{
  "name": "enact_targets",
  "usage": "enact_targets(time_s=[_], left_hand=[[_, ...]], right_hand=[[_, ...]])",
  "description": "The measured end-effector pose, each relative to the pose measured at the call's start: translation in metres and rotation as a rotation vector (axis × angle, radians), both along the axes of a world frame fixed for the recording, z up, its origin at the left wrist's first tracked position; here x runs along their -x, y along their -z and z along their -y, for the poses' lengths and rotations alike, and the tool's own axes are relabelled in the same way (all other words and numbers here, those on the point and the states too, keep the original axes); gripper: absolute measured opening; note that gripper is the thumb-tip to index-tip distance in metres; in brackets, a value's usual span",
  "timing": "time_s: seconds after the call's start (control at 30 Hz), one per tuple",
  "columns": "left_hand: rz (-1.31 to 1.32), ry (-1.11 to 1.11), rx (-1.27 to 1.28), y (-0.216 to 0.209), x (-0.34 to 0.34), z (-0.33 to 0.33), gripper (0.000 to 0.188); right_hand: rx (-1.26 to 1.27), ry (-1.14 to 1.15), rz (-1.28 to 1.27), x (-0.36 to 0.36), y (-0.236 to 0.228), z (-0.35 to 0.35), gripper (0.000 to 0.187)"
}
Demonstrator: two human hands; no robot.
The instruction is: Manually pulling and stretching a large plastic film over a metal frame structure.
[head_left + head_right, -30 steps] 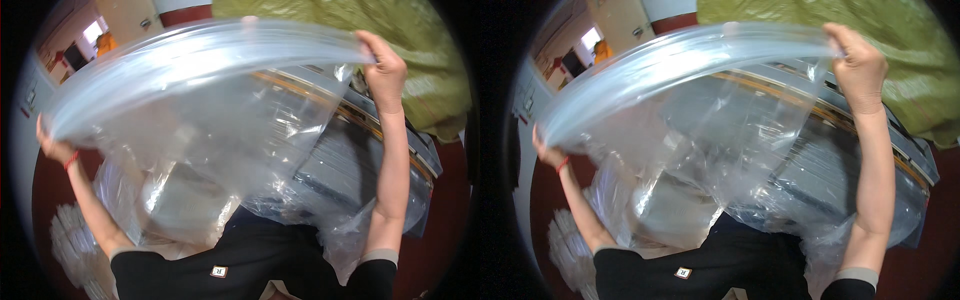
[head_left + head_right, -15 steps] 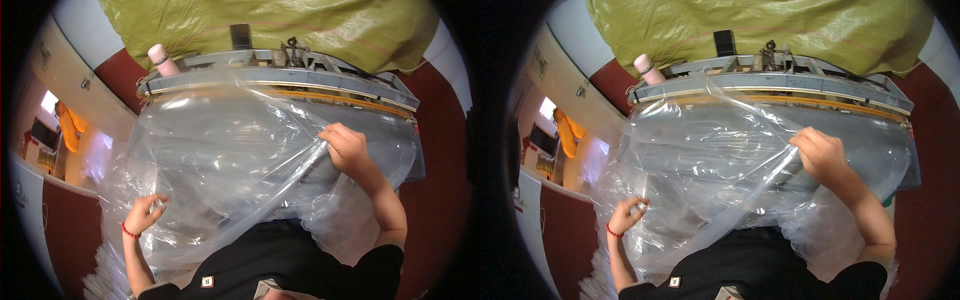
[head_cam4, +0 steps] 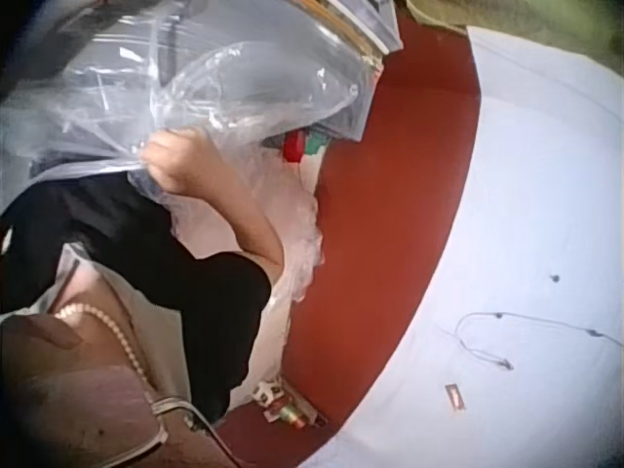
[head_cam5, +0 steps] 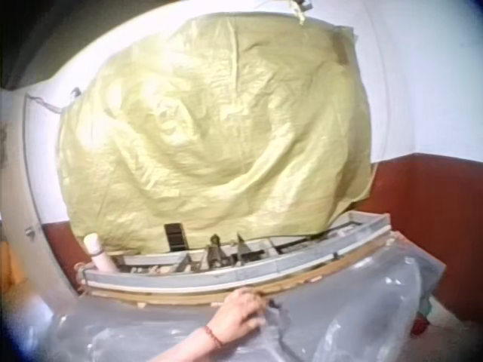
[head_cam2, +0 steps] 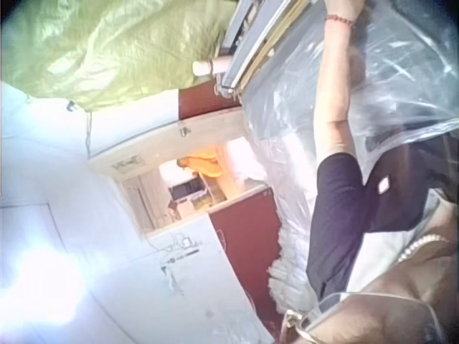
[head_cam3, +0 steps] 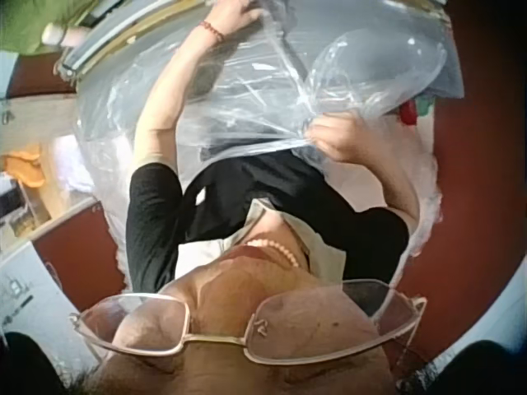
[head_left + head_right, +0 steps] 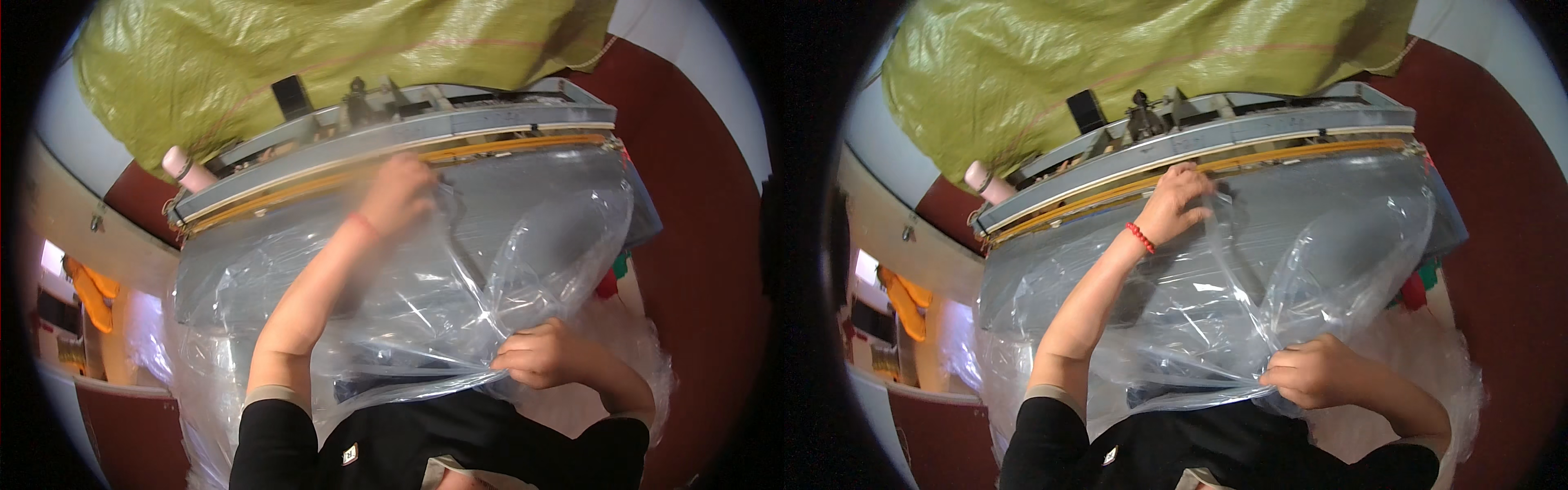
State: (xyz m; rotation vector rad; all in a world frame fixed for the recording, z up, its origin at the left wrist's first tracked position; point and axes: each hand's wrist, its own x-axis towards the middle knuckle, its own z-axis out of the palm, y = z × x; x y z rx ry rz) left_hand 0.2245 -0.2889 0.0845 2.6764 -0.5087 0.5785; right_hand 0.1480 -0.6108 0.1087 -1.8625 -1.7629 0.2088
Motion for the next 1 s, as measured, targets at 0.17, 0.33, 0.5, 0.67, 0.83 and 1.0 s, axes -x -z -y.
enact_targets(time_s=[0.17, 0.33, 0.5, 0.67, 0.83, 1.0], left_hand=[[-0.114, 0.045, 0.315, 0.004, -0.016, 0.027, 0.008], [-0.129, 0.127, 0.588, -0.014, 0.009, 0.038, 0.007], [-0.069, 0.153, 0.578, -0.020, 0.019, 0.048, 0.010], [0.048, 0.048, 0.612, -0.024, 0.020, 0.067, 0.011], [-0.622, -0.022, 0.697, 0.016, 0.023, 0.015, 0.010], [-0.717, 0.018, 0.534, 0.041, 0.020, 0.004, 0.013]], right_hand=[[0.190, -0.113, -0.302, -0.028, 0.005, 0.012, 0.017], [-0.169, 0.409, -0.673, -0.085, 0.013, -0.020, 0.029], [-0.386, 0.433, -1.004, -0.112, 0.014, -0.083, 0.035], [-0.308, 0.458, -1.018, -0.129, 0.015, -0.100, 0.021], [-0.410, 0.577, -1.032, -0.158, 0.026, -0.085, 0.013], [-0.414, 0.902, -0.468, -0.213, 0.064, -0.048, 0.014]])
